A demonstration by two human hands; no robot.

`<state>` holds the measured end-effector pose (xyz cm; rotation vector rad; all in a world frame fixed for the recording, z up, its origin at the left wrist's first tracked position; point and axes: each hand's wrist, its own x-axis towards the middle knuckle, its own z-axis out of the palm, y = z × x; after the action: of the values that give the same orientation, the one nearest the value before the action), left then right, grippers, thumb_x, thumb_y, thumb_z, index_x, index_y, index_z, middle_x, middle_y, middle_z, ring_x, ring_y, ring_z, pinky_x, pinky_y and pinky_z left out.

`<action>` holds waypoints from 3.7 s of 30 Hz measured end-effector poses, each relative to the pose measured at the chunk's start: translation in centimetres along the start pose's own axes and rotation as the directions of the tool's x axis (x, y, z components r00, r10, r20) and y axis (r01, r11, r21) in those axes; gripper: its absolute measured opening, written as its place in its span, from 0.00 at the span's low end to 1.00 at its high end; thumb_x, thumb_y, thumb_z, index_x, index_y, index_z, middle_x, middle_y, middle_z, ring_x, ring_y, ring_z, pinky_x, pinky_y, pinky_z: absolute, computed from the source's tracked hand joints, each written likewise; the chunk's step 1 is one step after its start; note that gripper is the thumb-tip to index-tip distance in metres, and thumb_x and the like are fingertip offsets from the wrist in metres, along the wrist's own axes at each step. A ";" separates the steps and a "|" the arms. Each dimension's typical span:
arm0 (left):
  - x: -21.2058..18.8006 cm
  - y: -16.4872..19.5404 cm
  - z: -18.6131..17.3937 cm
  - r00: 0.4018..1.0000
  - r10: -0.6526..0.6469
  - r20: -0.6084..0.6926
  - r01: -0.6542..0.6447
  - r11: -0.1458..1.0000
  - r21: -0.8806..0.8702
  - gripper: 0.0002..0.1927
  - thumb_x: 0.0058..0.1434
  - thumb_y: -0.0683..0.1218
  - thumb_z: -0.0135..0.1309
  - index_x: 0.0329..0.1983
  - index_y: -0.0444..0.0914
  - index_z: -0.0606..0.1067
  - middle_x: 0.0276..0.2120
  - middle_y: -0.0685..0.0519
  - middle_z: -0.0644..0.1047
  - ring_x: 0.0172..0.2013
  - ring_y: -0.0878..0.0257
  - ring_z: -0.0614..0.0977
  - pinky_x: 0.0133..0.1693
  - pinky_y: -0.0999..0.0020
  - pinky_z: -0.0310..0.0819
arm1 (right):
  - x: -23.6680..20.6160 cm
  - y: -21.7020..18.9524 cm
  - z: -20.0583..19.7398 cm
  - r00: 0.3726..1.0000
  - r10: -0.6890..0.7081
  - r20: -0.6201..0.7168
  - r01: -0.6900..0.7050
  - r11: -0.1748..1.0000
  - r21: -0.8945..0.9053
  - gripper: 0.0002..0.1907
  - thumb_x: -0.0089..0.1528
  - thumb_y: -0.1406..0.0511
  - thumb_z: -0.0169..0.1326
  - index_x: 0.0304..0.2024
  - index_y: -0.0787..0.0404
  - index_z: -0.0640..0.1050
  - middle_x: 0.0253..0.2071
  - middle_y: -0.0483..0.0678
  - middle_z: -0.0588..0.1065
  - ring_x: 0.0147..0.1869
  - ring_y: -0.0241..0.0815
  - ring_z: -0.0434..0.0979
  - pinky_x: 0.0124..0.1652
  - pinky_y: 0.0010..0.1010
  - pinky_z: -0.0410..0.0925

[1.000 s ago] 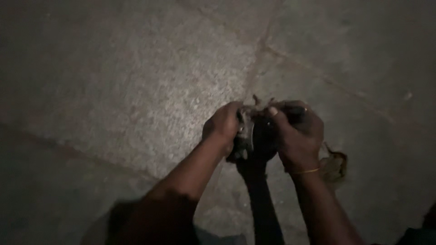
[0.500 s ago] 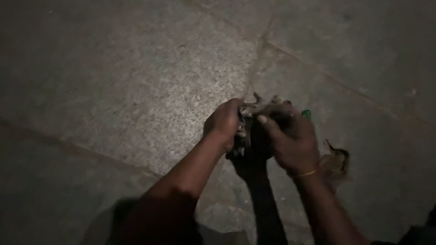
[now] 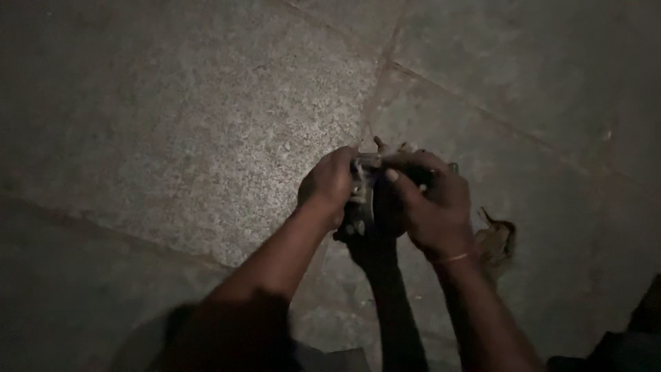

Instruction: The person disassembles a circular mechanical part on a tiled floor using a screwdriver and a cloth. They remove small components, wipe the interior, and manipulate internal parts before reassembling the unit.

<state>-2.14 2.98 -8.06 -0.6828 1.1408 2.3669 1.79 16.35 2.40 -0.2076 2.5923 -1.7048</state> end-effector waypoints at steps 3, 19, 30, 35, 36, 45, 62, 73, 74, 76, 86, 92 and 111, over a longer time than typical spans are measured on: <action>-0.1 0.4 -0.2 0.996 -0.076 -0.051 0.080 0.993 0.085 0.25 0.68 0.57 0.38 0.49 0.35 0.77 0.39 0.46 0.77 0.36 0.56 0.78 0.40 0.57 0.76 | -0.6 -0.7 0.3 1.000 -0.022 0.001 0.022 0.984 -0.180 0.10 0.64 0.69 0.58 0.47 0.66 0.81 0.45 0.50 0.82 0.49 0.36 0.81 0.49 0.27 0.72; 3.6 -4.1 0.2 0.845 0.534 0.043 -0.531 0.824 0.198 0.20 0.70 0.54 0.42 0.35 0.33 0.74 0.31 0.49 0.74 0.32 0.60 0.74 0.38 0.62 0.72 | -3.0 -2.2 0.0 0.996 0.006 -0.086 -0.036 0.936 -0.351 0.12 0.63 0.70 0.58 0.50 0.63 0.81 0.46 0.52 0.83 0.50 0.41 0.84 0.44 0.29 0.75; 4.1 -5.3 0.8 0.710 0.698 0.094 -0.692 0.666 0.279 0.19 0.72 0.51 0.42 0.33 0.32 0.72 0.28 0.48 0.72 0.32 0.60 0.72 0.38 0.62 0.71 | -3.4 -2.3 0.4 0.979 -0.073 -0.193 0.042 0.987 -0.157 0.11 0.68 0.69 0.56 0.52 0.66 0.80 0.47 0.49 0.82 0.48 0.40 0.82 0.49 0.28 0.73; 2.2 -4.0 1.1 0.744 0.664 0.076 -0.660 0.712 0.239 0.20 0.74 0.51 0.43 0.32 0.31 0.72 0.28 0.47 0.71 0.32 0.61 0.71 0.38 0.61 0.70 | -2.9 -3.0 -0.2 0.977 -0.079 -0.197 0.033 0.974 -0.225 0.13 0.65 0.69 0.56 0.51 0.66 0.80 0.47 0.50 0.83 0.50 0.39 0.84 0.50 0.27 0.74; 2.0 -3.5 1.1 0.738 0.672 0.059 -0.659 0.699 0.277 0.19 0.73 0.51 0.44 0.33 0.31 0.73 0.28 0.47 0.72 0.33 0.60 0.71 0.38 0.61 0.70 | -2.7 -3.1 -0.4 0.983 -0.043 -0.179 0.015 0.988 -0.156 0.12 0.65 0.69 0.57 0.51 0.67 0.80 0.47 0.51 0.83 0.50 0.39 0.83 0.50 0.27 0.74; 2.6 -3.9 0.8 0.707 0.707 0.008 -0.686 0.684 0.248 0.17 0.71 0.49 0.43 0.33 0.33 0.74 0.28 0.48 0.74 0.33 0.61 0.74 0.39 0.62 0.72 | -3.7 -2.7 0.6 0.977 -0.089 -0.194 0.047 0.977 -0.209 0.11 0.66 0.69 0.57 0.50 0.68 0.81 0.45 0.53 0.83 0.47 0.39 0.84 0.48 0.27 0.75; 2.9 -3.5 0.7 0.551 0.822 0.144 -0.779 0.445 0.441 0.18 0.73 0.51 0.41 0.37 0.33 0.74 0.34 0.42 0.75 0.37 0.52 0.77 0.44 0.58 0.73 | -3.5 -3.1 -0.2 0.990 -0.016 -0.138 -0.018 0.971 -0.238 0.12 0.66 0.67 0.56 0.50 0.65 0.81 0.43 0.52 0.84 0.43 0.37 0.83 0.43 0.28 0.75; 3.2 -4.0 1.1 0.746 0.664 0.044 -0.650 0.713 0.263 0.20 0.72 0.50 0.41 0.36 0.30 0.75 0.31 0.45 0.76 0.35 0.57 0.75 0.43 0.60 0.73 | -3.4 -2.6 -0.1 0.987 -0.051 -0.155 0.035 0.994 -0.103 0.13 0.68 0.70 0.52 0.54 0.68 0.78 0.48 0.49 0.81 0.50 0.34 0.80 0.50 0.25 0.72; 3.5 -4.4 0.7 0.804 0.594 0.028 -0.581 0.774 0.250 0.19 0.70 0.50 0.41 0.36 0.31 0.76 0.31 0.46 0.76 0.34 0.57 0.76 0.42 0.61 0.73 | -3.5 -2.7 -0.2 0.993 -0.004 -0.122 -0.007 0.996 -0.087 0.13 0.67 0.70 0.53 0.53 0.68 0.79 0.46 0.50 0.81 0.47 0.34 0.80 0.48 0.26 0.72; 4.4 -4.6 0.0 0.799 0.600 0.022 -0.586 0.771 0.250 0.19 0.69 0.50 0.42 0.35 0.31 0.76 0.31 0.47 0.77 0.34 0.58 0.76 0.42 0.62 0.73 | -3.5 -2.9 -0.3 0.996 0.059 -0.065 -0.062 0.997 -0.039 0.11 0.66 0.70 0.56 0.50 0.68 0.80 0.41 0.52 0.82 0.43 0.35 0.79 0.44 0.26 0.72; 3.6 -4.4 -0.3 0.818 0.573 0.059 -0.575 0.811 0.103 0.20 0.71 0.51 0.45 0.33 0.32 0.77 0.28 0.53 0.75 0.33 0.65 0.73 0.40 0.66 0.70 | -5.0 -2.6 -1.3 0.906 0.022 -0.422 0.033 0.992 0.123 0.09 0.66 0.71 0.56 0.49 0.68 0.77 0.48 0.55 0.81 0.50 0.41 0.84 0.45 0.32 0.79; 2.9 -4.2 0.2 0.745 0.650 0.149 -0.667 0.723 0.180 0.19 0.73 0.51 0.43 0.36 0.34 0.76 0.30 0.52 0.75 0.34 0.63 0.74 0.40 0.66 0.71 | -4.3 -2.0 -1.1 0.932 0.063 -0.356 -0.099 0.992 -0.084 0.12 0.66 0.71 0.57 0.51 0.68 0.80 0.44 0.56 0.82 0.44 0.40 0.82 0.42 0.29 0.74; -1.7 1.2 2.9 0.805 0.546 0.232 -0.552 0.548 0.629 0.22 0.69 0.57 0.45 0.33 0.35 0.77 0.24 0.42 0.78 0.25 0.53 0.80 0.32 0.57 0.72 | -4.3 -3.4 -3.8 0.931 -0.017 -0.366 0.027 0.999 0.021 0.07 0.68 0.71 0.58 0.47 0.72 0.79 0.41 0.53 0.80 0.43 0.39 0.81 0.44 0.31 0.76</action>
<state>-2.17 4.37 -4.74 -0.0261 2.3183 2.0883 5.95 19.04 6.79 0.0943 2.8229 -1.9490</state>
